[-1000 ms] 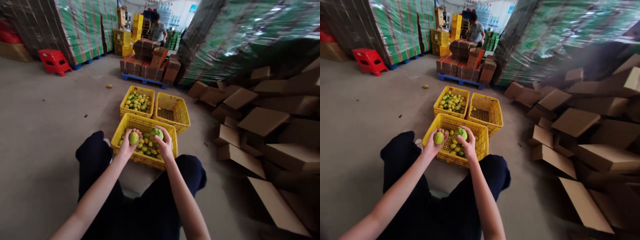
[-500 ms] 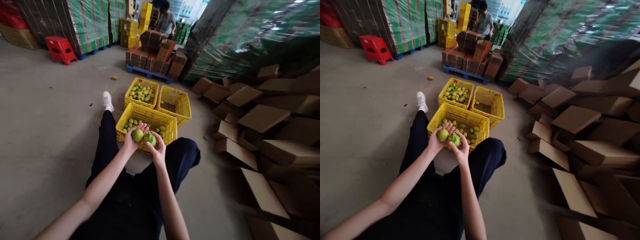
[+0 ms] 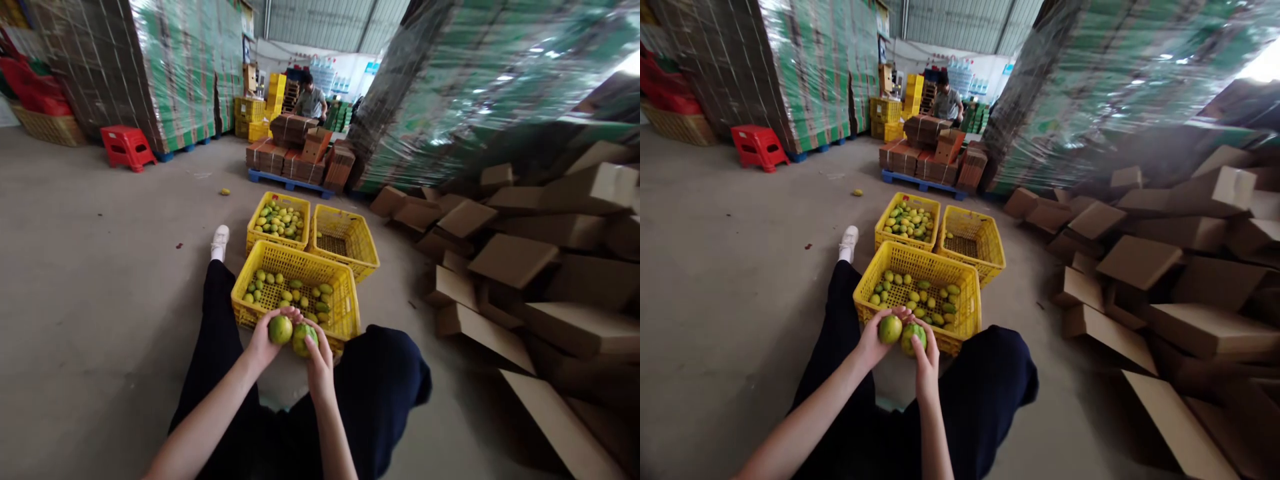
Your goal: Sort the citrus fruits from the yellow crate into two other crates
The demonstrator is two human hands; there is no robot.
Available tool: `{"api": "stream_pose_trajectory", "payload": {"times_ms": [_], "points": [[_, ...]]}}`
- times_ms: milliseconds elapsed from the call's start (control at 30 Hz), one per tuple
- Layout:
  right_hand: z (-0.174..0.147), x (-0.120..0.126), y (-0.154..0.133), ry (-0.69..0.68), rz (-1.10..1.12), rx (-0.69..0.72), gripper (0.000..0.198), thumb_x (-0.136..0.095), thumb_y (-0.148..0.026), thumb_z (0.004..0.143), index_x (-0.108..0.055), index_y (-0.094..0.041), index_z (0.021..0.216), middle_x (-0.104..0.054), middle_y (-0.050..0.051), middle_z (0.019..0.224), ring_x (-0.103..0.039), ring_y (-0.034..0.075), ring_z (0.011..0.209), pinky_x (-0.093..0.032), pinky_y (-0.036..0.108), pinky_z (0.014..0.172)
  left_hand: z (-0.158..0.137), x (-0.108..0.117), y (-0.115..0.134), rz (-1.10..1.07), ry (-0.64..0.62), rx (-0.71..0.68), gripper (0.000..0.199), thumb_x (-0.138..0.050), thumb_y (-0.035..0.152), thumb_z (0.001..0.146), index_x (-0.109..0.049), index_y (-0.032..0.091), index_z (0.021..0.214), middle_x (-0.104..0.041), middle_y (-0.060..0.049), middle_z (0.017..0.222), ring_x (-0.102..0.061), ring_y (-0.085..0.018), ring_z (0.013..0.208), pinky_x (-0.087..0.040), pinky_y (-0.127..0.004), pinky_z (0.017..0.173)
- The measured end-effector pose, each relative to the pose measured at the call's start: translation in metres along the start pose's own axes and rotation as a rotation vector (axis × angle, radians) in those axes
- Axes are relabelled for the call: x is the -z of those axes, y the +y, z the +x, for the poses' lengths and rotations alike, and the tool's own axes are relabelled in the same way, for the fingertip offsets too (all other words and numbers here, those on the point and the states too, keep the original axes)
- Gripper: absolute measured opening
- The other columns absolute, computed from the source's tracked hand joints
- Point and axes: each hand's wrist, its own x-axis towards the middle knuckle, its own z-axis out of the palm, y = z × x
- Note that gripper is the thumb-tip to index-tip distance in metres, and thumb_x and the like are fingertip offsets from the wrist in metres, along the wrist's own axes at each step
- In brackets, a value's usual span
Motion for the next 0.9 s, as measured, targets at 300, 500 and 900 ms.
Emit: {"api": "stream_pose_trajectory", "payload": {"times_ms": [300,500,900], "points": [[-0.018,0.005,-0.007,0.083,0.033,-0.059,0.035,-0.064,-0.049,0.079,-0.067,-0.023,0.102,-0.071,0.005,0.105,-0.066,0.025,0.099,-0.052,0.035,0.084,-0.003,0.005,-0.003,-0.177,0.175,0.173,0.014,-0.051,0.013,0.087,-0.058,0.015,0.075,-0.063,-0.004,0.066,-0.065,-0.015,0.063,-0.056,-0.027,0.062],[-0.007,0.022,-0.034,0.165,0.047,-0.042,0.035,-0.064,-0.047,0.079,-0.067,-0.02,0.101,-0.072,0.004,0.098,-0.065,0.021,0.091,-0.051,0.031,0.081,0.003,-0.002,-0.017,-0.182,0.259,0.21,0.011,-0.05,0.012,0.089,-0.056,0.014,0.081,-0.064,-0.002,0.069,-0.065,-0.015,0.062,-0.058,-0.03,0.061],[0.044,0.015,0.008,0.11,0.488,0.02,0.029,-0.071,-0.039,0.068,-0.069,-0.018,0.088,-0.071,0.004,0.082,-0.065,0.018,0.073,-0.051,0.03,0.07,0.046,-0.014,-0.012,-0.111,0.144,0.188,0.018,-0.046,0.011,0.085,-0.059,0.013,0.073,-0.06,-0.002,0.061,-0.061,-0.013,0.054,-0.055,-0.026,0.056]]}}
